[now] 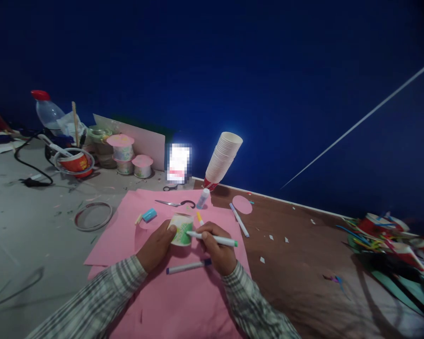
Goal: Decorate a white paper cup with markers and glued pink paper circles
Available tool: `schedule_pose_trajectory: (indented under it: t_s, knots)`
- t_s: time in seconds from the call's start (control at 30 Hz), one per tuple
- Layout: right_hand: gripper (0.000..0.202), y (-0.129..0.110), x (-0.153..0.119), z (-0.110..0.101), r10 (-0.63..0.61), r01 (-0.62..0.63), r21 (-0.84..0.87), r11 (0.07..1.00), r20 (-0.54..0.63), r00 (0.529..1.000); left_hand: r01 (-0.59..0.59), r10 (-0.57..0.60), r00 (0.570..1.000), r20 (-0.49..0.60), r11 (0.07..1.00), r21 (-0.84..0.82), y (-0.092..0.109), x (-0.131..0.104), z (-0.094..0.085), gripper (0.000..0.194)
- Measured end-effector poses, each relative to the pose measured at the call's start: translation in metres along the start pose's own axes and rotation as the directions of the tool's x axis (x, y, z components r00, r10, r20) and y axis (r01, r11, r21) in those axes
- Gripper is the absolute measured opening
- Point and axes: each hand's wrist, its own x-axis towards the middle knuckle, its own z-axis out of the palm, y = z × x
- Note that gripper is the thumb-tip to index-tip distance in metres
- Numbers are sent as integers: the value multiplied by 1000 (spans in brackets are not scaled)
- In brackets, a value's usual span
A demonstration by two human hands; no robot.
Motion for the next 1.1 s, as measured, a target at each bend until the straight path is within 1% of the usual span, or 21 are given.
schedule_pose_trajectory:
  t_s: [0.03,0.07,0.2,0.23,0.33,0.37,0.5,0.53,0.63,0.67,0.7,0.77,0.8,0.83,0.93,0.97,1.07,1.1]
  knots:
    - [17,0,0,0,-3,3,3,1000,-37,999,-1,1,1000,0,1000,-5,0,0,0,48]
    - [17,0,0,-1,-1,1,1,1000,-44,999,2,-2,1000,-1,1000,-9,0,0,0,48]
    - [17,-1,0,-2,18,-16,-23,1000,99,995,29,-29,1000,6,1000,5,1,0,0,53]
    - [18,-1,0,-2,21,-20,-16,1000,100,995,26,-26,1000,8,1000,7,2,0,0,54]
    - [18,-1,0,-2,19,-19,10,1000,7,1000,-3,3,1000,2,1000,6,2,0,0,53]
    - [18,-1,0,-2,19,-19,8,1000,4,1000,-5,5,1000,1,1000,9,2,0,0,53]
    - [18,-3,0,-2,35,-32,-26,999,133,991,19,-19,1000,12,1000,19,4,0,-1,55]
    - [18,-3,0,-2,34,-32,-22,999,124,992,17,-17,1000,15,1000,13,4,0,-1,54]
    - [17,-5,0,-2,14,-14,4,1000,8,1000,-9,9,1000,14,1000,-14,3,-1,0,50]
    - [16,-5,0,-1,7,-7,2,1000,-2,1000,-10,10,1000,14,1000,-17,3,-1,0,49]
    - [16,-6,0,-1,1,0,-9,1000,17,1000,-6,7,1000,11,1000,-13,2,-1,1,48]
    - [17,-6,0,0,-9,13,-41,999,94,995,7,-7,1000,11,1000,4,1,-1,1,49]
    - [17,-6,0,0,-13,19,-53,998,113,993,11,-11,1000,10,1000,11,1,-1,1,49]
    - [18,-6,0,0,-20,27,-60,998,103,994,11,-11,1000,11,1000,16,0,-1,1,48]
    - [18,-5,-1,0,-63,62,-76,995,-15,998,0,0,1000,9,1000,21,1,-1,1,46]
    - [18,-5,-1,0,-78,76,-88,993,-18,997,0,0,1000,5,1000,24,2,-1,1,46]
    - [17,-5,-1,1,-98,109,-114,987,104,990,9,-9,1000,-2,1000,28,2,-2,1,46]
    - [17,-6,-1,1,-94,108,-114,988,123,988,11,-11,1000,-1,1000,25,2,-2,2,46]
